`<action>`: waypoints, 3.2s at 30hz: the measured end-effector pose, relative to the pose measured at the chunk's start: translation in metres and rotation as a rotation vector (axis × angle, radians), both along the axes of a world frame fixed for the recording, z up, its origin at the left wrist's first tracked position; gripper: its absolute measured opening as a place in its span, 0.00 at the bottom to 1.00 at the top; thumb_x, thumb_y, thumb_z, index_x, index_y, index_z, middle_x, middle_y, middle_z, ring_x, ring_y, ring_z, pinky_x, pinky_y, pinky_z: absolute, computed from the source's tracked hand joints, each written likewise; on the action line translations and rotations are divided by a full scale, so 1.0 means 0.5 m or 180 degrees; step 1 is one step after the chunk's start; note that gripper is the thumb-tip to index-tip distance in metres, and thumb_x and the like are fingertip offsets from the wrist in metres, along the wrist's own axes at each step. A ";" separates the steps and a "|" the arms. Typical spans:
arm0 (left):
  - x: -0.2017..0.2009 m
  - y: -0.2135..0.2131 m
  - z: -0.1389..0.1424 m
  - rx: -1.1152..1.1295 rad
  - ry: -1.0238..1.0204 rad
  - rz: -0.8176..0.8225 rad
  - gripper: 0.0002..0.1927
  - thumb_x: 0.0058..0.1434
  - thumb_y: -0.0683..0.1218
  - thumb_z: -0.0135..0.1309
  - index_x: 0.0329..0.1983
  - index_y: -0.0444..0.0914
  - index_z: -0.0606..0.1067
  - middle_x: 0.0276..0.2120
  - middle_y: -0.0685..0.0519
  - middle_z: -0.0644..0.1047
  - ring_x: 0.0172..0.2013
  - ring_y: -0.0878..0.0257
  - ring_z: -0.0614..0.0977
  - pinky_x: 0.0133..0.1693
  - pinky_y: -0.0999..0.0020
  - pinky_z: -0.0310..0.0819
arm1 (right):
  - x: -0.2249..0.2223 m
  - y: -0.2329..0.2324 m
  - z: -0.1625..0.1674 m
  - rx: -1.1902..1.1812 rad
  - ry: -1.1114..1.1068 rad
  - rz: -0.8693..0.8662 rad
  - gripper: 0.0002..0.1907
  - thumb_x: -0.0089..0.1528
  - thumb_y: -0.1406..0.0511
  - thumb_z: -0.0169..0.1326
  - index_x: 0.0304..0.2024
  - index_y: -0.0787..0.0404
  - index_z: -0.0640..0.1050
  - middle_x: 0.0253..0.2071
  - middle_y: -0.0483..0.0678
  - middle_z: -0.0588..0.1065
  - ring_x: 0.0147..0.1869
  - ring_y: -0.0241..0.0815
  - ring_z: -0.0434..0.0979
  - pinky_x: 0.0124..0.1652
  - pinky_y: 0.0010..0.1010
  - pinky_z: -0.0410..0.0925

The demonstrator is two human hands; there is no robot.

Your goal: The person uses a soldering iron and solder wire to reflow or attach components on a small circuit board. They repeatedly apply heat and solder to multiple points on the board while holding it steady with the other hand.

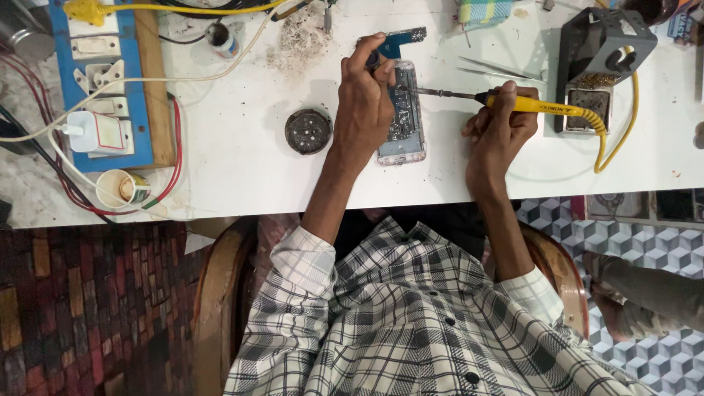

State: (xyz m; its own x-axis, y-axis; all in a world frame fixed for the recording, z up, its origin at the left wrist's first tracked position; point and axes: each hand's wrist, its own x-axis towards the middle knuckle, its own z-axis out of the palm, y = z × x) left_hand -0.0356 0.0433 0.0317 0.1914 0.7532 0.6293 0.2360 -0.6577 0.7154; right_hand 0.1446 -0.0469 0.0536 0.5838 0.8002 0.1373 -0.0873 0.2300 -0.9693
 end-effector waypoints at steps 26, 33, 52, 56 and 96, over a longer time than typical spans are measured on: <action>0.005 -0.003 -0.009 0.0122 0.0045 0.0085 0.24 0.79 0.37 0.41 0.73 0.45 0.50 0.34 0.58 0.73 0.36 0.66 0.77 0.64 0.58 0.59 | 0.013 -0.003 -0.011 0.0104 0.0065 0.0116 0.16 0.77 0.57 0.50 0.40 0.59 0.66 0.26 0.42 0.62 0.23 0.31 0.60 0.24 0.27 0.63; 0.003 -0.007 -0.006 0.0044 0.0070 0.0093 0.23 0.78 0.36 0.40 0.72 0.44 0.51 0.34 0.57 0.74 0.38 0.65 0.76 0.64 0.59 0.60 | 0.019 -0.002 -0.017 0.0082 0.0196 -0.0024 0.17 0.76 0.55 0.51 0.39 0.59 0.67 0.23 0.42 0.62 0.21 0.32 0.61 0.24 0.28 0.64; -0.004 -0.023 0.007 0.0182 0.0165 0.0083 0.24 0.77 0.34 0.41 0.70 0.44 0.53 0.37 0.57 0.74 0.37 0.66 0.75 0.60 0.63 0.59 | 0.007 -0.003 -0.015 -0.0029 0.0229 -0.0098 0.15 0.76 0.56 0.51 0.40 0.60 0.68 0.24 0.43 0.64 0.21 0.32 0.62 0.23 0.27 0.64; -0.003 -0.023 0.001 0.0213 0.0132 0.0063 0.24 0.77 0.34 0.40 0.70 0.44 0.51 0.37 0.57 0.74 0.38 0.67 0.76 0.61 0.62 0.59 | 0.008 -0.006 -0.021 0.0058 0.0173 -0.0033 0.16 0.76 0.57 0.51 0.40 0.60 0.67 0.25 0.43 0.64 0.21 0.32 0.61 0.23 0.27 0.63; -0.006 -0.028 -0.004 0.0046 -0.0107 0.0120 0.17 0.80 0.38 0.40 0.68 0.40 0.54 0.36 0.56 0.75 0.39 0.66 0.79 0.63 0.62 0.60 | 0.006 -0.007 -0.030 0.0050 0.0112 -0.0073 0.18 0.76 0.55 0.51 0.38 0.60 0.67 0.21 0.43 0.63 0.20 0.33 0.62 0.22 0.29 0.66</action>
State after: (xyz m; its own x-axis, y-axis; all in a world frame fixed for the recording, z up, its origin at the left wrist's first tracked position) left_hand -0.0385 0.0295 0.0299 0.1414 0.7503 0.6458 0.2368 -0.6591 0.7138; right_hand 0.1477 -0.0504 0.0388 0.6066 0.7845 0.1288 -0.1157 0.2473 -0.9620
